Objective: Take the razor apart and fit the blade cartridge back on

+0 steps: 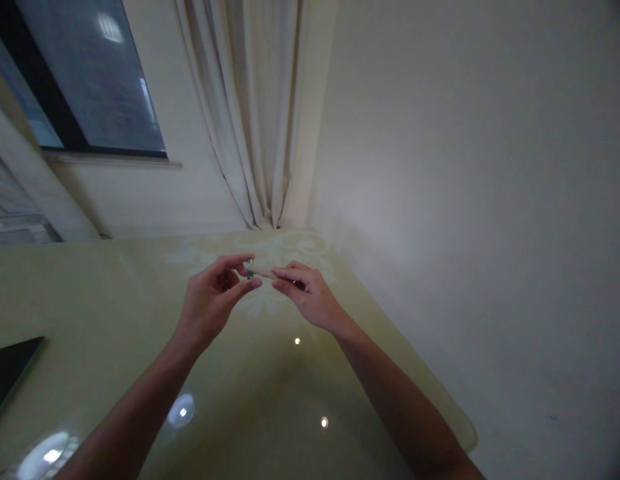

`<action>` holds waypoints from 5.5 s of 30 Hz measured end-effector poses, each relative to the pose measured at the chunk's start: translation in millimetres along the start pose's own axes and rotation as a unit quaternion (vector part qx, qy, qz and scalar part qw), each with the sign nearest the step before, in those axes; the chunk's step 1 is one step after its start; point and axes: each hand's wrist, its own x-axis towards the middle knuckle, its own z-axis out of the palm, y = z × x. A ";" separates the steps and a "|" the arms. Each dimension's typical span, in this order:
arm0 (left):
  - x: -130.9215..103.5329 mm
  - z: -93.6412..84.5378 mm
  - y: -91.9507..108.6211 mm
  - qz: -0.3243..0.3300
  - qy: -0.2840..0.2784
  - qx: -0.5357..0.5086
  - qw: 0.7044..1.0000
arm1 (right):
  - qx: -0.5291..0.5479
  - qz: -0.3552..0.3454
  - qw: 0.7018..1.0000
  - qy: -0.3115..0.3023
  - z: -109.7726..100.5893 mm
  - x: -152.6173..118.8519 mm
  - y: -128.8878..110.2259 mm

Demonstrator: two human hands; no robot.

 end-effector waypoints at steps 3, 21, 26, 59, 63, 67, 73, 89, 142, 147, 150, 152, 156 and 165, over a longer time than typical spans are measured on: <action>0.1 -0.2 -1.3 -0.004 0.011 -0.002 1.000 | -0.014 0.002 1.000 -0.006 -1.1 0.4 1.9; 0.0 -2.3 -1.2 0.019 0.005 0.013 1.000 | 0.042 -0.003 0.998 -0.041 -5.7 1.2 1.1; -1.3 -1.3 -1.2 0.021 0.016 0.018 0.999 | 0.043 -0.004 0.999 -0.030 -6.7 2.1 5.3; -1.3 0.1 -8.1 0.040 -0.004 0.037 0.999 | 0.010 0.015 1.000 0.007 -8.3 3.2 5.0; -2.2 2.3 -7.2 0.039 -0.006 0.034 0.999 | 0.019 0.019 1.000 -0.005 -4.0 2.9 6.3; -2.7 4.2 -8.2 0.032 -0.004 0.027 0.999 | 0.004 0.030 0.999 0.019 -4.5 4.3 9.6; -2.6 3.2 -6.9 0.032 -0.006 0.037 0.999 | 0.011 0.036 0.999 -0.002 -3.8 4.7 10.9; -1.9 3.5 -7.5 0.007 -0.012 0.022 1.000 | 0.023 0.035 0.999 -0.003 -2.1 4.6 9.1; -1.5 4.3 -14.0 -0.013 -0.014 0.023 1.000 | 0.008 0.049 0.999 0.004 -2.3 5.4 8.5; -1.7 5.9 -12.2 0.000 -0.014 0.022 1.000 | 0.006 0.042 0.999 -0.011 -2.9 4.7 6.8; -1.6 6.4 -12.6 -0.006 -0.010 0.020 1.000 | -0.002 0.047 0.999 0.004 -4.0 5.0 7.0; -1.9 6.4 -12.4 -0.010 -0.017 0.013 1.000 | 0.007 0.039 0.999 -0.004 -4.3 4.9 6.6; -3.2 5.7 -11.9 -0.006 -0.014 0.010 1.000 | 0.000 0.039 0.999 -0.014 -5.2 4.8 7.4; -3.4 8.8 -6.7 -0.006 -0.019 0.003 1.000 | 0.017 0.036 0.999 -0.010 -5.3 4.6 4.0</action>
